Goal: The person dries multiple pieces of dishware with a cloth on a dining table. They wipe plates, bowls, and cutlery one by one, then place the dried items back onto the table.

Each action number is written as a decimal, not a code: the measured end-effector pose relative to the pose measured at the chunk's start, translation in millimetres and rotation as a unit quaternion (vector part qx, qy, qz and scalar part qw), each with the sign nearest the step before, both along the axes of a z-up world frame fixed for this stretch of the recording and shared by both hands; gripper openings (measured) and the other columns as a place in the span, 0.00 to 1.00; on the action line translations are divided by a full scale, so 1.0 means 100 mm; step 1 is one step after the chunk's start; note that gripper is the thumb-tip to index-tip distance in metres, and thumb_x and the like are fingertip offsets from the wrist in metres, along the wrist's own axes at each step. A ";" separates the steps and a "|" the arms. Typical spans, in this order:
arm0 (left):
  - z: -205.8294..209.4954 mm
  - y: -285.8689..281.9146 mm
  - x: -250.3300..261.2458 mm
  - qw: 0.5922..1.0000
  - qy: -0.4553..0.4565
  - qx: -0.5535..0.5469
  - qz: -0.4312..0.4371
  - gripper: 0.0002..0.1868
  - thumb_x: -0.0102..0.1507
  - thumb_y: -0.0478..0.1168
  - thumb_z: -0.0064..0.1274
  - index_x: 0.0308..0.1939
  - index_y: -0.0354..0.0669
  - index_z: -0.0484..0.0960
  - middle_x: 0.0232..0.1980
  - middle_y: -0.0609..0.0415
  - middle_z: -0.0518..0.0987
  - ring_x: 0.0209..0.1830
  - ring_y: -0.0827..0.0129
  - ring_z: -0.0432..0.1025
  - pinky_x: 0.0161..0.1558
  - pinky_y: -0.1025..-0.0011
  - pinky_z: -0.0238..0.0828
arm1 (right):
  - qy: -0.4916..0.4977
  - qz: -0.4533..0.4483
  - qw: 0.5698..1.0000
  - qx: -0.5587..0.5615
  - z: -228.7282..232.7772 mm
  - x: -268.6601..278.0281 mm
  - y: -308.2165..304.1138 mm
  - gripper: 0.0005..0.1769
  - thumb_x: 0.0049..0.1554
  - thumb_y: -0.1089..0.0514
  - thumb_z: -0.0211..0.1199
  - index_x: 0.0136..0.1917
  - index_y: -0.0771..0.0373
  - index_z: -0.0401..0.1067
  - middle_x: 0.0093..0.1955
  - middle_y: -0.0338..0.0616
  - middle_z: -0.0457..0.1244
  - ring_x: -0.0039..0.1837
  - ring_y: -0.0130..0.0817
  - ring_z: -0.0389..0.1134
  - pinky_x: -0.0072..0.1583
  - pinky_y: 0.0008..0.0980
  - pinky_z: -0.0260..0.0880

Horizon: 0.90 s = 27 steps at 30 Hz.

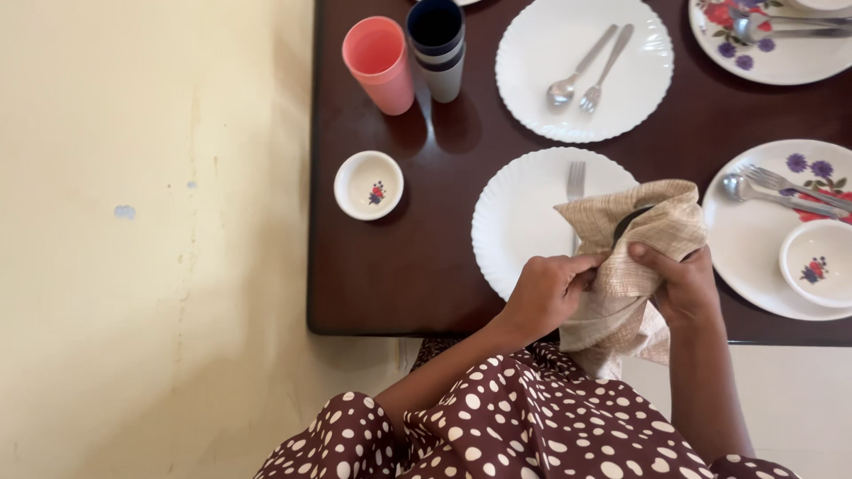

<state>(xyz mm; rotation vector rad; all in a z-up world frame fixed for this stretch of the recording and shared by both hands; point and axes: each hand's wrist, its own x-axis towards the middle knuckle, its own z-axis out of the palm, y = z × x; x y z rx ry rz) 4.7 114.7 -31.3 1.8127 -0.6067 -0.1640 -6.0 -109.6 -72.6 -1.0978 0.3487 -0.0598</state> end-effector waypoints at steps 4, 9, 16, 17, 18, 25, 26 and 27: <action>-0.02 -0.14 0.04 0.998 0.031 0.021 -0.047 0.14 0.64 0.28 0.54 0.54 0.37 0.84 0.38 0.46 0.86 0.27 0.68 0.79 0.32 0.73 0.77 | 0.018 -0.074 0.997 -0.034 0.06 0.00 0.03 0.26 0.52 0.75 0.69 0.63 0.71 0.67 0.58 0.54 0.68 0.57 0.42 0.74 0.57 0.39 0.80; -0.05 -0.29 0.04 0.997 0.038 -0.063 -0.001 0.14 0.66 0.30 0.54 0.55 0.34 0.82 0.43 0.45 0.85 0.35 0.66 0.81 0.39 0.73 0.80 | -0.001 -0.124 0.991 -0.049 0.29 0.06 0.04 0.22 0.51 0.75 0.70 0.58 0.71 0.70 0.55 0.52 0.70 0.54 0.41 0.76 0.55 0.36 0.82; 0.01 -0.43 0.07 0.996 0.047 0.020 0.068 0.10 0.65 0.33 0.57 0.48 0.32 0.86 0.35 0.46 0.86 0.27 0.68 0.81 0.32 0.75 0.76 | -0.027 -0.086 0.991 -0.094 0.52 0.28 0.00 0.18 0.52 0.75 0.70 0.55 0.71 0.72 0.52 0.51 0.71 0.52 0.37 0.75 0.54 0.34 0.80; 0.02 -0.44 0.08 0.996 0.052 0.014 0.071 0.10 0.65 0.34 0.57 0.47 0.32 0.86 0.36 0.46 0.86 0.28 0.69 0.82 0.32 0.76 0.77 | -0.034 -0.077 0.992 -0.098 0.55 0.30 0.00 0.17 0.52 0.75 0.70 0.55 0.71 0.73 0.52 0.50 0.71 0.52 0.36 0.75 0.54 0.34 0.80; 0.03 -0.45 0.08 0.995 0.068 0.008 0.071 0.10 0.66 0.34 0.57 0.48 0.32 0.86 0.35 0.47 0.86 0.28 0.70 0.82 0.32 0.77 0.77 | -0.034 -0.074 0.991 -0.108 0.58 0.32 -0.01 0.18 0.51 0.74 0.70 0.54 0.71 0.73 0.51 0.51 0.71 0.51 0.36 0.75 0.54 0.34 0.80; 0.13 -0.50 -0.04 0.985 0.151 -0.040 0.076 0.12 0.67 0.38 0.56 0.47 0.31 0.86 0.35 0.47 0.87 0.28 0.71 0.82 0.29 0.79 0.78 | -0.064 -0.052 0.969 -0.234 0.71 0.35 -0.19 0.22 0.49 0.71 0.74 0.56 0.69 0.73 0.52 0.48 0.71 0.52 0.34 0.75 0.55 0.32 0.79; 0.15 -0.50 -0.05 0.984 0.154 -0.041 0.080 0.12 0.67 0.38 0.56 0.47 0.30 0.86 0.34 0.47 0.86 0.28 0.70 0.82 0.28 0.79 0.77 | -0.077 -0.049 0.960 -0.265 0.69 0.36 -0.22 0.23 0.48 0.71 0.76 0.57 0.69 0.73 0.53 0.48 0.71 0.53 0.33 0.74 0.55 0.32 0.78; 0.17 -0.49 -0.07 0.983 0.161 -0.032 0.082 0.12 0.67 0.38 0.56 0.47 0.30 0.86 0.34 0.47 0.86 0.27 0.71 0.82 0.27 0.79 0.77 | -0.081 -0.051 0.946 -0.309 0.66 0.36 -0.27 0.24 0.48 0.69 0.77 0.57 0.69 0.72 0.53 0.48 0.71 0.53 0.33 0.74 0.56 0.32 0.78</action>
